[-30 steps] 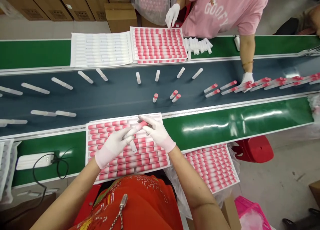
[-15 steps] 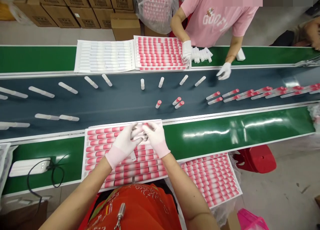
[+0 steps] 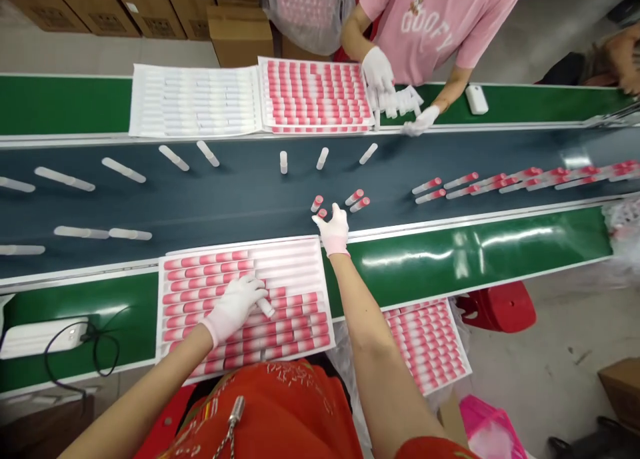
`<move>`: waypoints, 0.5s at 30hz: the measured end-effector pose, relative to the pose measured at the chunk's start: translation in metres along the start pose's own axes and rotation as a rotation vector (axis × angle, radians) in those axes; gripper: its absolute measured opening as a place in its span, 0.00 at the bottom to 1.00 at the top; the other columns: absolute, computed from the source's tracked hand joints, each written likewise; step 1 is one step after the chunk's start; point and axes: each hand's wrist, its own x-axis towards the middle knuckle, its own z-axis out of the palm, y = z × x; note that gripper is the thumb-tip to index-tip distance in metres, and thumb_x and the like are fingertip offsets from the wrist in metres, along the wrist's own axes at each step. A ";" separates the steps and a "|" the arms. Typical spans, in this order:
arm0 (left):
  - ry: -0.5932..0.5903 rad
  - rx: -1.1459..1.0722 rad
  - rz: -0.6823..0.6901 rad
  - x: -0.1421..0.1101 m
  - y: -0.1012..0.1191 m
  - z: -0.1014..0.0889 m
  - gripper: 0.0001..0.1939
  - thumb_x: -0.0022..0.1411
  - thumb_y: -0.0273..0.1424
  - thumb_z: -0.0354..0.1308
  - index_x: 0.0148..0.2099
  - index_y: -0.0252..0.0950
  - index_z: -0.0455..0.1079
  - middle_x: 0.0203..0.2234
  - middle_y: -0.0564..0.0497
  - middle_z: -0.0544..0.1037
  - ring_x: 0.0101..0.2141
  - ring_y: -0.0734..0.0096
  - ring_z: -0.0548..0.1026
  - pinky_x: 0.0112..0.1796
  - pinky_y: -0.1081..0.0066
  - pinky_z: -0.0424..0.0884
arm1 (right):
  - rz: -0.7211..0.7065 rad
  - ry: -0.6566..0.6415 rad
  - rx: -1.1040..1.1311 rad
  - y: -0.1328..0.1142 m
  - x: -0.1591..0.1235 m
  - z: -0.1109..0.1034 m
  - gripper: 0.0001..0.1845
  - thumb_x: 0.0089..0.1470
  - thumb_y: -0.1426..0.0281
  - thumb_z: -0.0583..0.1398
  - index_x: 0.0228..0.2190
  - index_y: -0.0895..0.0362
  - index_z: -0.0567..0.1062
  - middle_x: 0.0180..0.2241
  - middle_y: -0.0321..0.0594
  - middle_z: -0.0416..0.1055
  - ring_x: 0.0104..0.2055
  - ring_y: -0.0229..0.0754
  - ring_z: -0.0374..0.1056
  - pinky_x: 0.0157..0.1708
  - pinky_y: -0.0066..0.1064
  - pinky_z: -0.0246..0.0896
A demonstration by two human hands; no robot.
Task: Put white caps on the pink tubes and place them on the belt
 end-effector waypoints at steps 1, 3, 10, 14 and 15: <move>-0.003 0.021 -0.019 0.001 -0.001 -0.002 0.08 0.63 0.28 0.56 0.35 0.38 0.77 0.38 0.41 0.79 0.44 0.52 0.72 0.48 0.55 0.65 | -0.026 -0.007 -0.035 0.005 -0.014 -0.007 0.33 0.53 0.61 0.64 0.58 0.61 0.70 0.50 0.51 0.69 0.47 0.50 0.69 0.52 0.42 0.64; 0.047 0.043 -0.086 -0.002 -0.004 -0.005 0.06 0.61 0.28 0.58 0.37 0.38 0.77 0.39 0.41 0.80 0.46 0.49 0.72 0.49 0.53 0.65 | -0.171 -0.109 -0.129 0.019 -0.056 -0.022 0.29 0.59 0.61 0.60 0.59 0.61 0.69 0.52 0.54 0.70 0.49 0.52 0.69 0.53 0.44 0.64; 0.298 -0.504 -0.452 -0.022 0.003 -0.020 0.29 0.60 0.36 0.61 0.63 0.38 0.66 0.38 0.47 0.80 0.39 0.58 0.78 0.42 0.60 0.73 | -0.556 -0.523 -0.373 0.068 -0.205 -0.039 0.19 0.59 0.74 0.58 0.52 0.57 0.74 0.57 0.52 0.70 0.61 0.57 0.61 0.55 0.48 0.61; 0.374 -0.979 -0.409 -0.022 0.014 -0.031 0.39 0.58 0.41 0.64 0.67 0.34 0.56 0.39 0.43 0.79 0.43 0.54 0.80 0.40 0.60 0.76 | -0.381 -0.467 -0.134 0.061 -0.207 -0.035 0.09 0.57 0.76 0.57 0.38 0.57 0.76 0.43 0.48 0.74 0.49 0.51 0.69 0.51 0.46 0.65; 0.397 -1.083 -0.385 -0.021 0.017 -0.033 0.42 0.56 0.40 0.66 0.68 0.34 0.53 0.41 0.42 0.79 0.44 0.53 0.80 0.41 0.60 0.76 | -0.305 -0.432 -0.023 0.054 -0.203 -0.035 0.08 0.57 0.75 0.57 0.38 0.56 0.75 0.42 0.47 0.74 0.47 0.50 0.70 0.50 0.45 0.67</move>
